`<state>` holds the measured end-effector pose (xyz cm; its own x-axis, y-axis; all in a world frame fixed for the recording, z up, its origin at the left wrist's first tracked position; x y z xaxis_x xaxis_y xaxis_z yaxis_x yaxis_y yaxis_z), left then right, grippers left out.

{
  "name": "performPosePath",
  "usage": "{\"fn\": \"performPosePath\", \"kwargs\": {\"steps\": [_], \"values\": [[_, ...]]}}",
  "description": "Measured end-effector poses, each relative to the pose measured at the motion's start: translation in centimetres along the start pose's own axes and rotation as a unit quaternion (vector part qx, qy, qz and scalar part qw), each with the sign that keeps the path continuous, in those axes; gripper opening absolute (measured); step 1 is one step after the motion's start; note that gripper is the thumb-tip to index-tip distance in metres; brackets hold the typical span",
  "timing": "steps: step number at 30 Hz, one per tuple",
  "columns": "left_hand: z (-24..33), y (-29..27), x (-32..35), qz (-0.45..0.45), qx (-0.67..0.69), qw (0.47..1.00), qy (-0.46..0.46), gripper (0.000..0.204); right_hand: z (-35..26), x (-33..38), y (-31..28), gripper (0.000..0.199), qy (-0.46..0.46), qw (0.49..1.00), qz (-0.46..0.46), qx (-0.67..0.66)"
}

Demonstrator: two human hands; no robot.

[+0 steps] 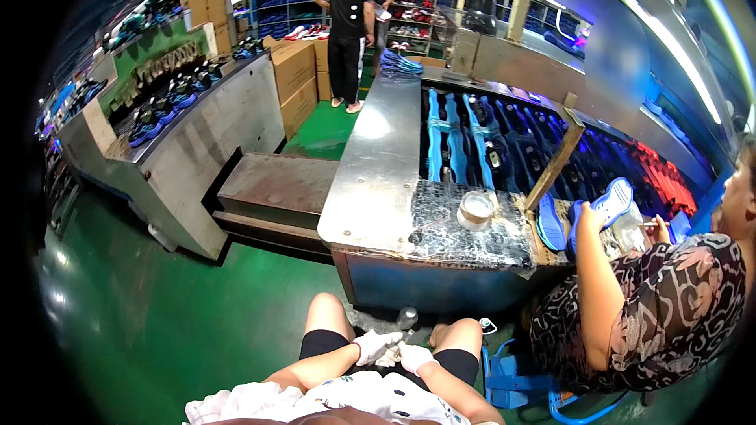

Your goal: The person picks up blue shoe soles and applies glue to their edges using a brush while seated at a workbench.

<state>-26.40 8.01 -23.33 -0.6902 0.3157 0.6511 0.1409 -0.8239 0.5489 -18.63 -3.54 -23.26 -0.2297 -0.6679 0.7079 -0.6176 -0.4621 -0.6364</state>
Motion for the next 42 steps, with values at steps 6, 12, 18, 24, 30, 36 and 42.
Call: {"fn": "performPosePath", "kwargs": {"steps": [6,12,18,24,30,36,42], "values": [[-2.7,-3.5,-3.4,-0.083,0.041,0.995,0.03,0.024,-0.9,0.1,-0.4,0.033,-0.051,0.995,0.059,-0.057],[-0.3,-0.7,-1.1,-0.084,0.041,0.995,0.023,0.024,0.1,-0.7,0.6,0.033,-0.002,0.999,0.048,-0.021],[-1.3,-2.7,-2.4,0.044,0.038,0.998,0.002,0.038,-0.4,-0.8,-0.1,0.04,0.0,0.995,0.051,-0.083],[-1.3,-1.8,-2.5,0.055,0.032,0.998,0.0,0.031,-0.6,0.3,-1.0,0.044,0.002,0.997,0.026,-0.069],[-5.0,-9.4,-8.1,0.151,-0.112,0.982,-0.02,0.036,-1.0,0.6,-1.3,0.039,-0.024,0.996,0.032,-0.076],[-6.6,-11.1,-11.3,0.159,-0.076,0.984,0.028,0.027,-1.2,0.7,-1.5,0.038,-0.021,0.997,0.022,-0.073],[-6.9,-13.9,-12.6,0.24,-0.13,0.962,0.031,0.027,-0.9,-0.1,-0.8,0.038,-0.034,0.996,0.025,-0.075]]}}
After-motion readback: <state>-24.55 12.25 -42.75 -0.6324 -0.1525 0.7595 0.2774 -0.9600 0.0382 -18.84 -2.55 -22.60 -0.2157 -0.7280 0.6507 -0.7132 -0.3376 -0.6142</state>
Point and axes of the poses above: each hand's wrist, its own x-axis away from the middle knuckle, its own y-axis out of the palm, z = x × y, the point moved 3 cm from there along -x, towards the middle knuckle, and after that the axes turned 11 degrees about -z, right-handed, at the moved point
